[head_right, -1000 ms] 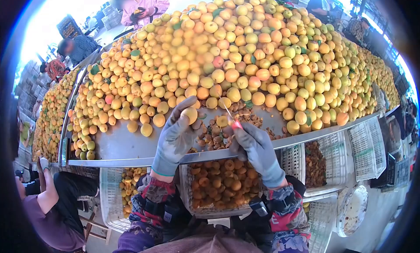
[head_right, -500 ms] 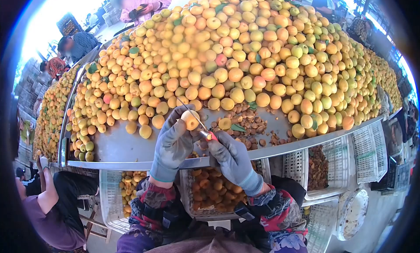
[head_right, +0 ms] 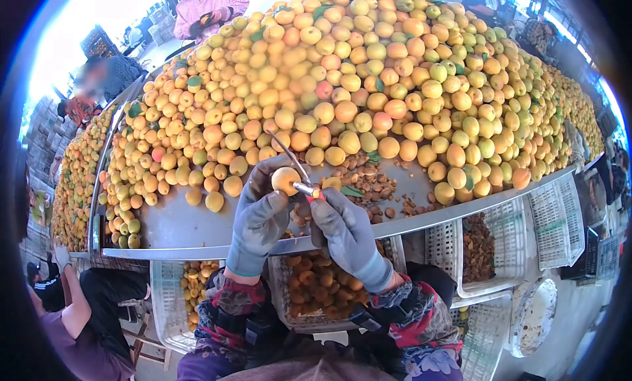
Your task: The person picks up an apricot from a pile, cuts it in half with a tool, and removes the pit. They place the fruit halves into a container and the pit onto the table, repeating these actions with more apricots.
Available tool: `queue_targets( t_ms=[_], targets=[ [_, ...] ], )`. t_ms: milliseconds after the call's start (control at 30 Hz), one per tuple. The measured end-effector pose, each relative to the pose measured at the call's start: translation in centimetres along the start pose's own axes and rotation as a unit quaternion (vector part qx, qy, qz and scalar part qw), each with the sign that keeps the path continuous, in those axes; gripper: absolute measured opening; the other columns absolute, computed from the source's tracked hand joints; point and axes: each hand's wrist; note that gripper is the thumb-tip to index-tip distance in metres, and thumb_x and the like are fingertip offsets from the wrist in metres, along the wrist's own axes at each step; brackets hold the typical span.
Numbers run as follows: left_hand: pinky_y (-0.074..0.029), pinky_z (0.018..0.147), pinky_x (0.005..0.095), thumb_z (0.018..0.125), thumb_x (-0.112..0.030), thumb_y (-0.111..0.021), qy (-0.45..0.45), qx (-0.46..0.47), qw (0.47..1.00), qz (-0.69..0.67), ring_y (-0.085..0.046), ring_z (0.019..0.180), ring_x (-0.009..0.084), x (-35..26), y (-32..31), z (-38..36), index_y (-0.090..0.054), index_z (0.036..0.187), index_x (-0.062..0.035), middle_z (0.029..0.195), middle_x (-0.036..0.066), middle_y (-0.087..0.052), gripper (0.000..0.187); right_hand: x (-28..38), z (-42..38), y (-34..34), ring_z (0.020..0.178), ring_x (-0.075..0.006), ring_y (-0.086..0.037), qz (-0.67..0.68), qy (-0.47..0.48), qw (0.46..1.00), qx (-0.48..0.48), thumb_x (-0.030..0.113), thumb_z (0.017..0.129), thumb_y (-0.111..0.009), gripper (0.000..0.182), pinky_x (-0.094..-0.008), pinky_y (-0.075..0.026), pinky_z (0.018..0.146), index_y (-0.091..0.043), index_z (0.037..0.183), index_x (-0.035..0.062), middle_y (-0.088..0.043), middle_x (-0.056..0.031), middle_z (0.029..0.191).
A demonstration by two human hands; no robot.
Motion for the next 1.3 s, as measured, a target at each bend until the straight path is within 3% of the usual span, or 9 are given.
queue_targets(
  t_ms=[300,567,667,733,867,967,1033,1067,1300],
  targets=[
    [-0.049,0.080,0.0286,0.084,-0.017,-0.068,-0.003,-0.013,0.998,0.057,-0.056,0.099,0.0166,0.7,0.5,-0.2,-0.047,0.123,-0.0013,0.112,0.010,-0.056,0.047,-2.0,0.2,-0.3,0.053,-0.0011,-0.041,-0.011,0.020,1.000,-0.020,0.032,0.099,-0.046,0.030,-0.0185,-0.032,0.046,-0.055,0.100,0.0033,-0.046,0.0057,0.064],
    [-0.045,0.087,0.0248,0.086,-0.011,-0.064,0.022,-0.039,0.997,0.062,-0.054,0.098,0.0127,1.0,0.6,-0.7,-0.051,0.119,0.0035,0.109,0.007,-0.056,0.039,-4.4,0.7,-1.0,0.056,-0.0003,-0.040,0.069,-0.016,0.996,-0.056,0.031,0.098,-0.048,0.030,-0.0178,-0.033,0.047,-0.055,0.109,0.0040,-0.048,0.0066,0.066],
    [-0.046,0.084,0.0227,0.087,-0.007,-0.062,0.011,-0.069,0.993,0.090,-0.054,0.096,0.0114,1.7,1.0,-0.5,-0.051,0.119,0.0034,0.108,0.006,-0.056,0.035,-5.0,1.4,-0.3,0.052,-0.0087,-0.050,-0.027,0.023,0.998,-0.060,0.032,0.097,-0.049,0.030,-0.0239,-0.038,0.046,-0.055,0.107,0.0046,-0.054,-0.0002,0.063],
    [-0.046,0.082,0.0217,0.088,-0.005,-0.061,0.016,-0.091,0.991,0.093,-0.054,0.095,0.0108,2.1,1.0,-0.3,-0.051,0.119,0.0034,0.108,0.006,-0.056,0.033,-4.4,1.8,0.2,0.055,-0.0245,-0.059,-0.377,0.117,0.912,-0.110,0.034,0.096,-0.050,0.030,-0.0330,-0.043,0.048,-0.055,0.099,0.0049,-0.057,-0.0116,0.062],
    [-0.048,0.084,0.0264,0.090,-0.005,-0.058,0.008,-0.146,0.983,0.107,-0.058,0.095,0.0150,2.4,0.7,-0.2,-0.050,0.122,0.0014,0.108,0.009,-0.059,0.033,-4.1,2.2,0.5,0.064,-0.0360,-0.060,-0.510,0.133,0.837,-0.147,0.036,0.094,-0.051,0.031,-0.0407,-0.044,0.051,-0.056,0.092,0.0060,-0.055,-0.0204,0.064],
    [-0.048,0.086,0.0312,0.090,-0.009,-0.059,0.008,-0.118,0.993,0.020,-0.061,0.096,0.0204,1.7,1.9,-0.1,-0.049,0.125,-0.0007,0.111,0.013,-0.061,0.038,-4.0,2.6,1.7,0.054,-0.0235,-0.058,-0.392,0.061,0.895,-0.205,0.035,0.095,-0.052,0.029,-0.0322,-0.042,0.048,-0.057,0.093,0.0057,-0.055,-0.0102,0.060],
    [-0.048,0.087,0.0322,0.089,-0.012,-0.061,0.020,-0.086,0.995,-0.044,-0.061,0.100,0.0213,1.2,1.9,0.0,-0.049,0.126,-0.0014,0.113,0.013,-0.061,0.040,-3.4,1.7,1.6,0.051,-0.0072,-0.048,0.020,-0.026,0.995,-0.093,0.034,0.096,-0.053,0.029,-0.0227,-0.037,0.046,-0.058,0.097,0.0054,-0.051,0.0017,0.060],
    [-0.048,0.087,0.0322,0.089,-0.012,-0.061,0.017,-0.089,0.995,-0.044,-0.061,0.100,0.0213,1.1,1.8,0.0,-0.049,0.126,-0.0014,0.113,0.013,-0.061,0.040,-2.8,1.2,1.2,0.056,0.0009,-0.038,0.035,-0.047,0.996,-0.070,0.033,0.096,-0.052,0.029,-0.0168,-0.031,0.048,-0.058,0.100,0.0044,-0.046,0.0078,0.064],
    [-0.047,0.091,0.0339,0.088,-0.010,-0.061,0.020,-0.011,0.999,-0.048,-0.059,0.105,0.0213,1.0,1.3,0.0,-0.045,0.130,0.0009,0.115,0.011,-0.060,0.046,-3.6,0.5,-0.1,0.053,-0.0021,-0.042,-0.045,-0.005,0.998,-0.047,0.032,0.096,-0.052,0.032,-0.0202,-0.035,0.047,-0.058,0.097,0.0005,-0.048,0.0047,0.059]
  ],
)
Point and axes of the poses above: each hand's wrist, its own z-axis towards the middle knuckle, its own y-axis out of the back of the hand, x = y × z
